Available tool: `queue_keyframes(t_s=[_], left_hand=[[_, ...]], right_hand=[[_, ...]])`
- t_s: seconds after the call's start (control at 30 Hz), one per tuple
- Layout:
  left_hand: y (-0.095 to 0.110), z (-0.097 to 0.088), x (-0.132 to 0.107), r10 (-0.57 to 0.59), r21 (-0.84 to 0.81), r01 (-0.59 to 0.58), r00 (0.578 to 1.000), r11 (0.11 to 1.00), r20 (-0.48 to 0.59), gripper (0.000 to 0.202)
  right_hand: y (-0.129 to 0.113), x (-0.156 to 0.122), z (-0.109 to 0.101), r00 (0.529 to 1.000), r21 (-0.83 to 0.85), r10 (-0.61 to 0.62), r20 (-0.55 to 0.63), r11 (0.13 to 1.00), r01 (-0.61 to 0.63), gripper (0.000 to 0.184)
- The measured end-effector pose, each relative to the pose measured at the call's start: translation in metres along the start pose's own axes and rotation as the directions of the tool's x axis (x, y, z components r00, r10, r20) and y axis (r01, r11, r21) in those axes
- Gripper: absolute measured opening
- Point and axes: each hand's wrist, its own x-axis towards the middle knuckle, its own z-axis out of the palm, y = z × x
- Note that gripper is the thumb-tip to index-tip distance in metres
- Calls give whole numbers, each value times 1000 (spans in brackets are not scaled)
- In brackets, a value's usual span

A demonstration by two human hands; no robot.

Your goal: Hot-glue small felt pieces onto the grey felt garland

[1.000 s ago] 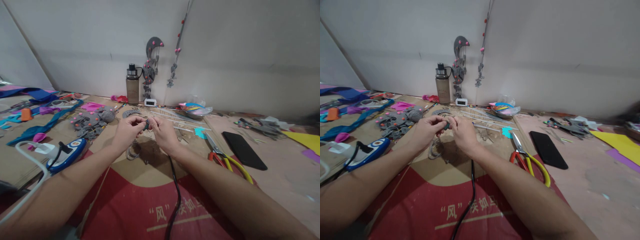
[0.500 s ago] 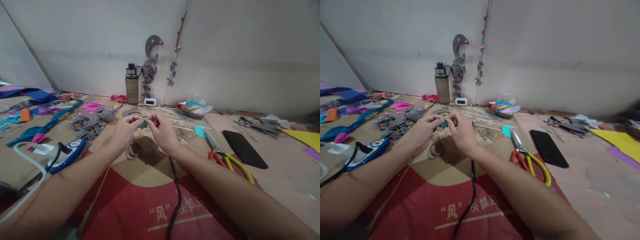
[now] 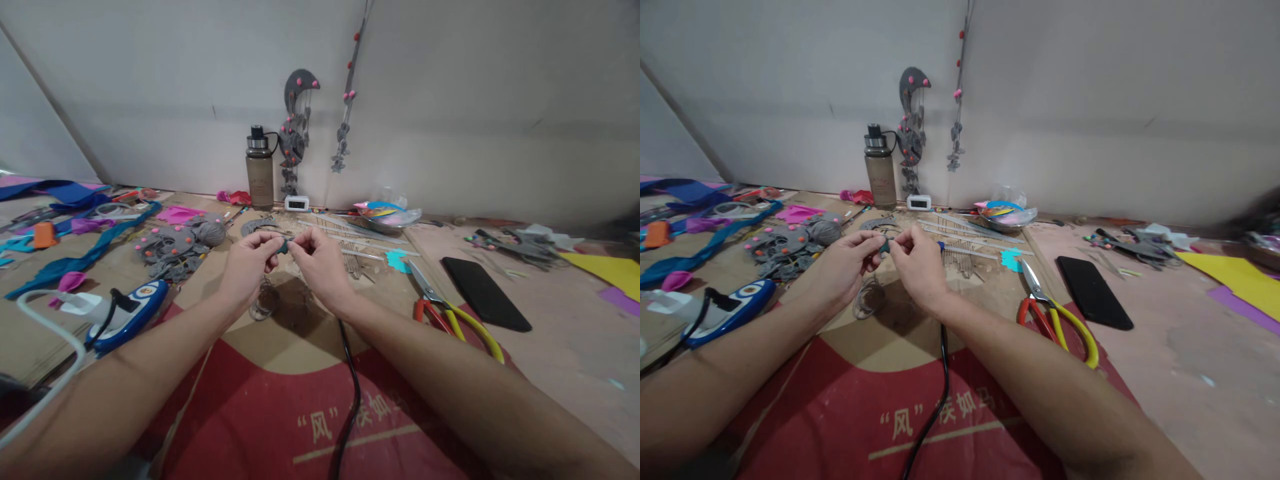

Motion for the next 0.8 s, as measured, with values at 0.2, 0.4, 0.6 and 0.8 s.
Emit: queue_keyframes(t_s=[0.2,0.4,0.6,0.8], left_hand=[[-3,-1,1,-29,-31,30,999,999,14,14],[-3,-1,2,-72,-50,73,997,996,34,15],[-5,-3,4,-130,-114,142,986,983,109,18],[0,-7,7,-140,-40,149,976,988,165,23]], right_hand=[[7,4,3,982,212,182,58,958,-191,18],[5,3,4,932,448,312,184,817,-362,21],[0,5,0,898,554,355,260,707,-440,26],[3,10,-3,896,487,365,253,752,-444,22]])
